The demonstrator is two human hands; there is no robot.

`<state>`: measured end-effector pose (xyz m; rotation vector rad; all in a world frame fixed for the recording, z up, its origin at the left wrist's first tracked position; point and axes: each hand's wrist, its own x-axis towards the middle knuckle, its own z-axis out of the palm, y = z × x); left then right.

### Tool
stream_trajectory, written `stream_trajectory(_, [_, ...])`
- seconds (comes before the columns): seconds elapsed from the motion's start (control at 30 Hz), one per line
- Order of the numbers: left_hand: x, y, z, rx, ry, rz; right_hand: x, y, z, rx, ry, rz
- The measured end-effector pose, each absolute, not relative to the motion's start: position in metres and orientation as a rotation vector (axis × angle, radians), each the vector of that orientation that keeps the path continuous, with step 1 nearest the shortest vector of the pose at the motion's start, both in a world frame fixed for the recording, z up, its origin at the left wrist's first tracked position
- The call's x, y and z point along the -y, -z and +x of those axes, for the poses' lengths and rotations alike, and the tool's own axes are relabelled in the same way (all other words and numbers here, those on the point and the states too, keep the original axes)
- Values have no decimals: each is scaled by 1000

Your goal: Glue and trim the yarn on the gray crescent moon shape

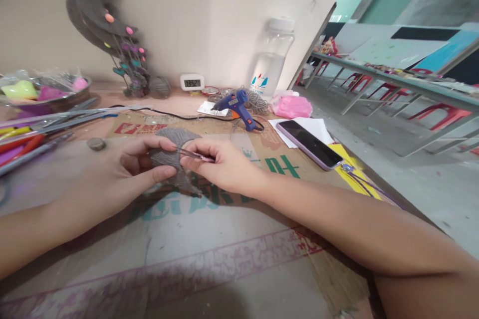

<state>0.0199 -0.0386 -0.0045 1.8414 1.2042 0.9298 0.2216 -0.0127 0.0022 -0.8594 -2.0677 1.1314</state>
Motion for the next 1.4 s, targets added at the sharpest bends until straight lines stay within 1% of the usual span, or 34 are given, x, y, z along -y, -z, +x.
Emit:
stream_trajectory(0.13, [39, 2, 22, -1227, -960, 1884, 12, -2, 223, 2093, -1091, -791])
stream_trajectory(0.2, [38, 1, 23, -1230, -1005, 1894, 12, -2, 225, 2114, -1008, -728])
stream_trajectory(0.27, [38, 1, 23, -1221, -1072, 1877, 11, -2, 227, 2151, -832, -699])
stream_trajectory(0.47, [38, 5, 22, -1179, -1170, 1848, 10, 1, 234, 2289, -143, -720])
stream_trajectory(0.57, [37, 6, 21, -1192, -1176, 1864, 8, 2, 237, 2341, 33, -727])
stream_trajectory(0.7, [36, 7, 21, -1212, -1190, 1878, 5, 2, 238, 2380, 180, -711])
stream_trajectory(0.93, [33, 9, 20, -1178, -1211, 1849, 5, 1, 238, 2422, 368, -639])
stream_trajectory(1.4, [37, 2, 22, -1234, -1140, 1873, 6, 2, 237, 2427, 342, -722])
